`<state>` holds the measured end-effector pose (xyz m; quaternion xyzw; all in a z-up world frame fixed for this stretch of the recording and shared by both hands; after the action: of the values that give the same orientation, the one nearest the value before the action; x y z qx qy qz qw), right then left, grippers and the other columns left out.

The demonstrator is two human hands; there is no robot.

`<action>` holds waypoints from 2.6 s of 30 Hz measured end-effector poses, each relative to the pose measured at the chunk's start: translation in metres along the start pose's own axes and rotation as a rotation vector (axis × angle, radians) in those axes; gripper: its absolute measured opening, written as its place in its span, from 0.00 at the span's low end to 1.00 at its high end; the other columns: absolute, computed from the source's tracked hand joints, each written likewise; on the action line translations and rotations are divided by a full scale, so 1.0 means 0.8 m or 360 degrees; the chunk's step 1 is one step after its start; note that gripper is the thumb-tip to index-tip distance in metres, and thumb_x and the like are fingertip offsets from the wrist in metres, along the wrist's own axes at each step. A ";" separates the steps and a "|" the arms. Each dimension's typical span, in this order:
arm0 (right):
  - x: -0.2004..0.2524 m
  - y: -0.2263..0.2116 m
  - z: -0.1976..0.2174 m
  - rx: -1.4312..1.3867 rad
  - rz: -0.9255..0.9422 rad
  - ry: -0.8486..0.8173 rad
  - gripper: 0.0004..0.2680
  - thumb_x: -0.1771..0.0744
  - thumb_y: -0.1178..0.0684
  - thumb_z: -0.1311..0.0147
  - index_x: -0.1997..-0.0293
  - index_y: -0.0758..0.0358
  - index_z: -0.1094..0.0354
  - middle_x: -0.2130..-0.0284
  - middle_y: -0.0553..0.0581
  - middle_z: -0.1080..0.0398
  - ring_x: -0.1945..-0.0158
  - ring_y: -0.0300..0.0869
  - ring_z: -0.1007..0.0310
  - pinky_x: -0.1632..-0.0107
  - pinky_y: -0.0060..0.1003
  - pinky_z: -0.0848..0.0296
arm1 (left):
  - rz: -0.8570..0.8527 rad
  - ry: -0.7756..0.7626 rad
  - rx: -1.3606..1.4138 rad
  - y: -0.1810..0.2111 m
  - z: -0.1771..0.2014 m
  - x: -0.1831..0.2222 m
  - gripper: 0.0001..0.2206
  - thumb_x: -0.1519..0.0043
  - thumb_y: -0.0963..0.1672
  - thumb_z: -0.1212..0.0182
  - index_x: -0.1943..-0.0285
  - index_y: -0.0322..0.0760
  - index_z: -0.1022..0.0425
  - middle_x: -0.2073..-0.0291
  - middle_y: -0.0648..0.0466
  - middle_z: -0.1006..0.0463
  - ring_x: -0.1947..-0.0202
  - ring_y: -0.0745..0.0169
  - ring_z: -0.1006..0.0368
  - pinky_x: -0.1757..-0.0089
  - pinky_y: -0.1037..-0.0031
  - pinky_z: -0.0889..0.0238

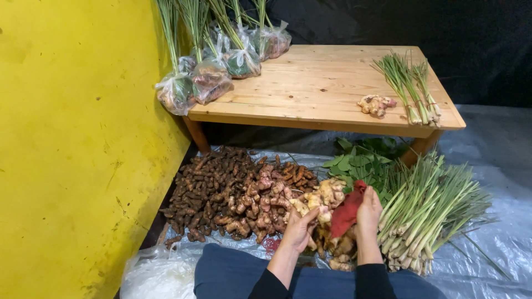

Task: The person is cleaning and sorting ginger roots by hand, using a small knife to trim them before placing them on a wooden table.

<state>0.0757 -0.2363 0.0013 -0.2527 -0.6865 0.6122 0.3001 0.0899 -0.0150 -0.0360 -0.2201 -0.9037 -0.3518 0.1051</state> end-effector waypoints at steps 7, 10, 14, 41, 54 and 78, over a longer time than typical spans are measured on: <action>0.047 -0.009 -0.020 -0.0096 -0.0342 -0.0430 0.19 0.29 0.44 0.56 0.34 0.65 0.36 0.45 0.62 0.28 0.47 0.48 0.28 0.44 0.42 0.30 | -0.0021 0.0103 0.0347 0.004 -0.003 -0.018 0.57 0.50 0.38 0.31 0.23 0.40 0.81 0.38 0.19 0.39 0.37 0.33 0.34 0.36 0.56 0.39; 0.062 -0.004 -0.048 0.0112 -0.0209 -0.0740 0.13 0.31 0.56 0.50 0.40 0.63 0.35 0.50 0.68 0.26 0.65 0.52 0.26 0.66 0.46 0.24 | -0.0158 0.0104 0.0196 0.004 -0.008 -0.030 0.55 0.50 0.39 0.29 0.23 0.33 0.77 0.37 0.22 0.40 0.38 0.33 0.33 0.35 0.52 0.41; 0.057 -0.013 -0.053 0.0538 0.0133 -0.0640 0.21 0.37 0.50 0.38 0.38 0.63 0.35 0.44 0.59 0.26 0.54 0.44 0.25 0.51 0.37 0.27 | -0.0116 0.0169 -0.0314 -0.008 -0.007 -0.052 0.62 0.50 0.49 0.26 0.24 0.31 0.85 0.26 0.23 0.67 0.25 0.31 0.57 0.31 0.48 0.53; -0.327 -0.125 -0.011 -0.0054 0.0439 0.0022 0.16 0.34 0.55 0.35 0.40 0.56 0.28 0.52 0.62 0.27 0.51 0.45 0.28 0.48 0.38 0.28 | -0.0629 0.0078 -0.1671 0.107 -0.198 -0.394 0.30 0.50 0.44 0.27 0.39 0.34 0.37 0.60 0.45 0.19 0.66 0.56 0.19 0.60 0.67 0.26; -0.388 -0.136 -0.030 0.1516 0.0587 0.0137 0.13 0.31 0.46 0.44 0.39 0.42 0.30 0.48 0.59 0.24 0.45 0.62 0.25 0.44 0.58 0.27 | -0.0966 0.0227 -0.1792 0.112 -0.262 -0.442 0.12 0.45 0.37 0.36 0.52 0.29 0.24 0.61 0.44 0.24 0.57 0.46 0.20 0.53 0.63 0.27; -0.132 0.140 0.034 -0.0659 -0.0424 -0.0093 0.18 0.30 0.53 0.46 0.30 0.53 0.39 0.42 0.66 0.32 0.46 0.60 0.26 0.48 0.61 0.26 | -0.0446 -0.0123 -0.2753 -0.086 0.038 -0.233 0.17 0.39 0.53 0.38 0.63 0.35 0.22 0.67 0.39 0.18 0.58 0.31 0.21 0.59 0.46 0.27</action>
<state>0.1267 -0.3163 -0.1228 -0.1982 -0.8331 0.4205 0.2999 0.2204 -0.0999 -0.1629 -0.1215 -0.3418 -0.9156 -0.1734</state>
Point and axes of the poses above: each hand's wrist, its own x-axis away from the middle knuckle, its own z-axis out of the back of the hand, y = z × x, the point moved 9 cm from there along -x, towards the middle knuckle
